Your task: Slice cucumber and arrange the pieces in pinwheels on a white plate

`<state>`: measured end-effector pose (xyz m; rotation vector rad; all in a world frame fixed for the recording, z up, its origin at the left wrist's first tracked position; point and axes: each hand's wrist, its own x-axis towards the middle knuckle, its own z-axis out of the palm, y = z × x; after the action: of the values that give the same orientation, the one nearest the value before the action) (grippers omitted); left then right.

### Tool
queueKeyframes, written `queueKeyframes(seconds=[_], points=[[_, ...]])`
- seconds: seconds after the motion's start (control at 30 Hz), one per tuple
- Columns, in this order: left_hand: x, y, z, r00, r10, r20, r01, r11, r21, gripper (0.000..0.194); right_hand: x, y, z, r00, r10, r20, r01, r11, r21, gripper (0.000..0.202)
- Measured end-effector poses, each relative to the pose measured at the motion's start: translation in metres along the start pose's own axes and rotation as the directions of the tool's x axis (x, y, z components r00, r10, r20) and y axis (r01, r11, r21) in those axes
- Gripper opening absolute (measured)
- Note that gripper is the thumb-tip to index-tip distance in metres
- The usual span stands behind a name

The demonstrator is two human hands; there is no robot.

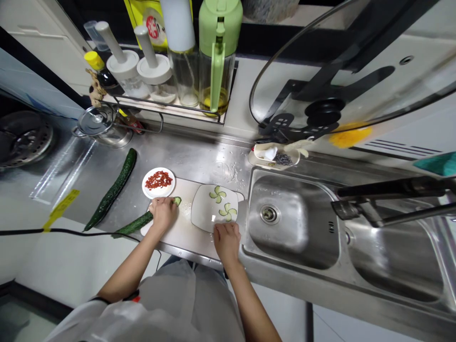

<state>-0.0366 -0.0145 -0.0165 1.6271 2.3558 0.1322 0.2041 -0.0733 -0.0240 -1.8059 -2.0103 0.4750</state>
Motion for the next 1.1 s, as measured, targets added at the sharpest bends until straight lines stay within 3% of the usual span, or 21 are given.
queueKeyframes(seconds=[1.1], points=[[0.0016, -0.0001, -0.0012, 1.000, 0.020, 0.021, -0.021, 0.999, 0.033, 0.021, 0.0007, 0.0000, 0.0011, 1.000, -0.012, 0.019, 0.012, 1.000, 0.002, 0.021]])
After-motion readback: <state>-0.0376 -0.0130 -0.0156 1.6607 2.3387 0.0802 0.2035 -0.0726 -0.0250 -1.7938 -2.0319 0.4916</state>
